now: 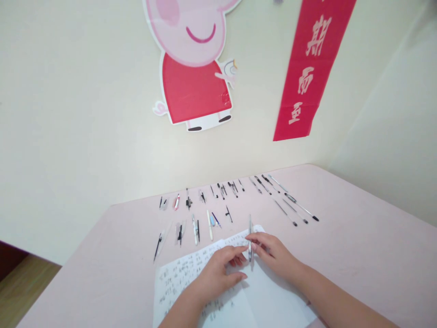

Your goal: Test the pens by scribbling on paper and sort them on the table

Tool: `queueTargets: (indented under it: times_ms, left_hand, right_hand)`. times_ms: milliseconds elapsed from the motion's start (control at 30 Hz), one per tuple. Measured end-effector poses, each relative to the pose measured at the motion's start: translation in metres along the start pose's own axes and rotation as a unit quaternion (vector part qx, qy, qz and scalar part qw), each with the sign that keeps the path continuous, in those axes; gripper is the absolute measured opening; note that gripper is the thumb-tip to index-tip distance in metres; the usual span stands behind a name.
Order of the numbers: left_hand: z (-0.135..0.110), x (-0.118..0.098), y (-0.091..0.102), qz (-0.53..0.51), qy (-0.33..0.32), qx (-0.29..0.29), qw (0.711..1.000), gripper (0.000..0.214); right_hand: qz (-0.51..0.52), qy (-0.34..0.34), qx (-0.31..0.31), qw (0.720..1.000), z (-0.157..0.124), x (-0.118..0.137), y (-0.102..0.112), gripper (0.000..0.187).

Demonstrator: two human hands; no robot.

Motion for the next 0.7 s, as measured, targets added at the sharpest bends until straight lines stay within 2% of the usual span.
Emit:
queueTargets:
  times_ms: [167, 267, 367, 500, 700]
  left_hand:
    - [0.003, 0.008, 0.01, 0.032, 0.008, -0.116, 0.993, 0.022]
    - [0.003, 0.012, 0.015, 0.06, 0.024, -0.16, 0.985, 0.016]
    - [0.003, 0.015, 0.017, 0.072, 0.029, -0.167, 0.983, 0.016]
    - [0.002, 0.016, 0.015, 0.08, 0.032, -0.158, 0.984, 0.017]
    - [0.002, 0.014, 0.013, 0.096, 0.039, -0.143, 0.984, 0.017]
  right_hand:
    - [0.001, -0.066, -0.082, 0.994, 0.002, -0.023, 0.013, 0.028]
    - [-0.038, -0.112, -0.136, 0.984, 0.001, -0.045, 0.025, 0.029]
    - [-0.102, -0.138, -0.153, 0.973, -0.001, -0.06, 0.038, 0.03]
    - [-0.155, -0.151, -0.165, 0.962, -0.004, -0.066, 0.054, 0.025]
    - [-0.221, -0.157, -0.145, 0.952, -0.006, -0.067, 0.056, 0.028]
Point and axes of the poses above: each hand's wrist, its own z-axis towards the middle knuckle, its own y-axis out of the back of the hand, x = y × z, the point moved 2 cm from there along z, towards the middle knuckle, and after that the axes turned 12 degrees about x, right-handed, at the moved point
